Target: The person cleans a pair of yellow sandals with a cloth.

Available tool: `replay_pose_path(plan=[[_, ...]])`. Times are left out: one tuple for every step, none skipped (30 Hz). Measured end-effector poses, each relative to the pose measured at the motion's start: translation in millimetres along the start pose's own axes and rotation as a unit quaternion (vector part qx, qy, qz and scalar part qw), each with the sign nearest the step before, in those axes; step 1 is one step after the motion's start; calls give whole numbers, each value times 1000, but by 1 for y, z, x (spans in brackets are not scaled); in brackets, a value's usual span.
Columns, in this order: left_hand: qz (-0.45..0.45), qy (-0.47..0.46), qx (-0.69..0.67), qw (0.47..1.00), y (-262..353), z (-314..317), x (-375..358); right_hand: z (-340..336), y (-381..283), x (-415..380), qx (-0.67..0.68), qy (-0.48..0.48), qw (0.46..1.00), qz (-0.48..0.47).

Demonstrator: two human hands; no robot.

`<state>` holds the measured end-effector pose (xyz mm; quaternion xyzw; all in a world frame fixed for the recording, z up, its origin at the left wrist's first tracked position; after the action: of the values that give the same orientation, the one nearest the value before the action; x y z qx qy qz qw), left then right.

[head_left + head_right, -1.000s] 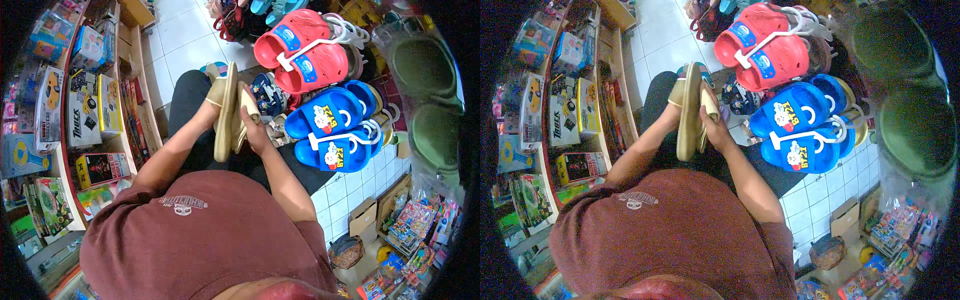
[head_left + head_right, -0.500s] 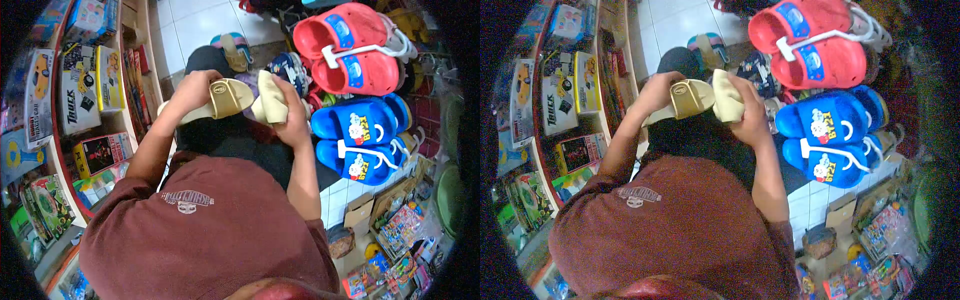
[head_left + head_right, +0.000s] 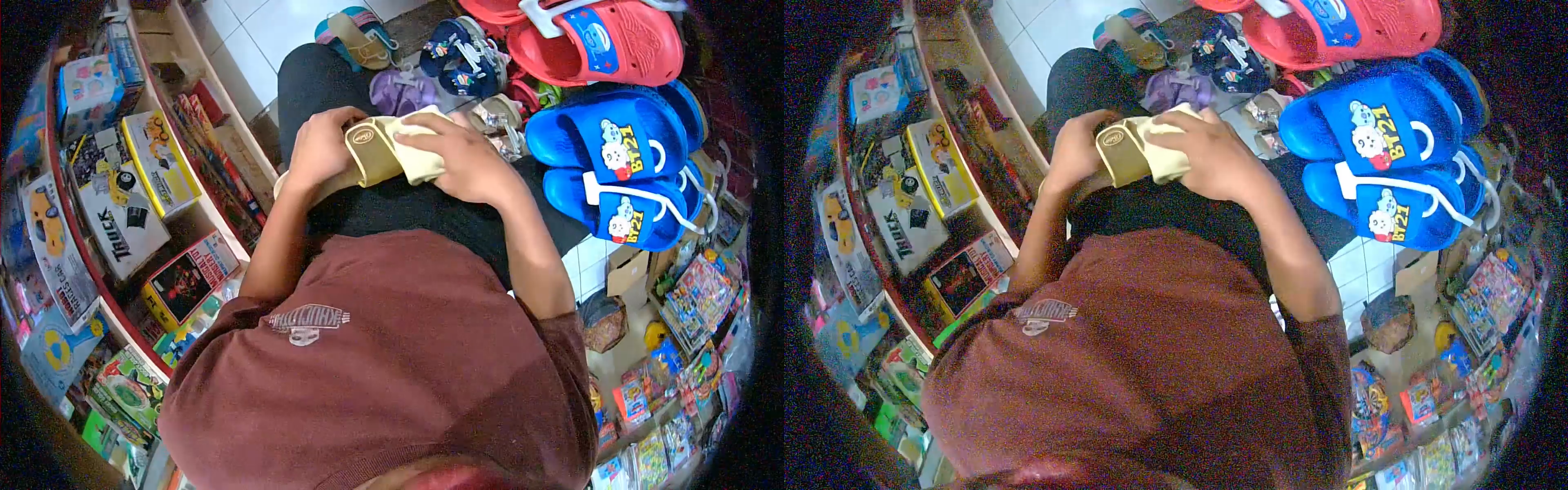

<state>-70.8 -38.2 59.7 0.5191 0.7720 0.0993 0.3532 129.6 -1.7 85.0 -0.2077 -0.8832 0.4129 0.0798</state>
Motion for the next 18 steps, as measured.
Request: replay_pose_path(plan=[[-3, -2, -4, 1000, 2, 0, -1, -2, 3, -3, 17, -9, 1000, 0], [0, -2, 0, 1000, 2, 0, 1, -3, 7, -5, 5, -13, 1000, -3], [4, 1, 4, 1000, 3, 0, 3, -5, 11, -4, -10, -17, 1000, -10], [6, 2, 8, 1000, 2, 1, 4, -4, 15, -3, -21, -22, 999, -15], [25, 8, 16, 1000, 3, 3, 3, -2, 15, 0, -44, 20, 998, -39], [45, 18, 23, 999, 4, 4, 4, 3, 17, 7, -53, 48, 996, -57], [65, 26, 32, 997, 5, 5, 3, 10, 19, 13, -61, 76, 993, -73], [59, 21, 27, 998, 5, 6, 3, 14, 17, 17, -67, 105, 988, -89], [54, 17, 22, 998, 5, 5, 2, 8, 12, 19, -75, 129, 987, -66], [49, 13, 18, 999, 5, 4, 3, 9, 14, 20, -62, 108, 990, -61], [49, 12, 24, 998, 4, 5, 2, 10, 16, 20, -50, 86, 993, -55], [49, 11, 30, 998, 3, 6, 2, 10, 18, 19, -38, 65, 996, -50], [49, 10, 35, 998, 3, 6, 2, 6, 20, 15, 4, 33, 997, -66], [49, 9, 42, 998, 3, 7, 3, 3, 25, 8, 22, 9, 998, -64], [48, 8, 49, 998, 2, 7, 4, 1, 30, 0, 40, -16, 997, -64], [45, 9, 55, 997, 2, 8, 4, 1, 33, -3, 59, -44, 995, -65], [36, 15, 58, 998, 2, 7, 3, 3, 34, -3, 65, -19, 996, -53], [29, 20, 64, 997, 4, 7, 2, 6, 33, -1, 45, 13, 998, -48]])
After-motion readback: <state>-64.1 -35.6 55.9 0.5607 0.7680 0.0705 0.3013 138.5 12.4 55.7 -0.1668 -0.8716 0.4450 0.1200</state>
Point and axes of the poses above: each hand's wrist, its own x-axis towards the middle knuckle, its own z-axis out of the palm, y = z × x, the point moved 5 cm from there along x, towards the middle knuckle, and after that the axes turned 12 degrees about -z, right-handed, at the moved point
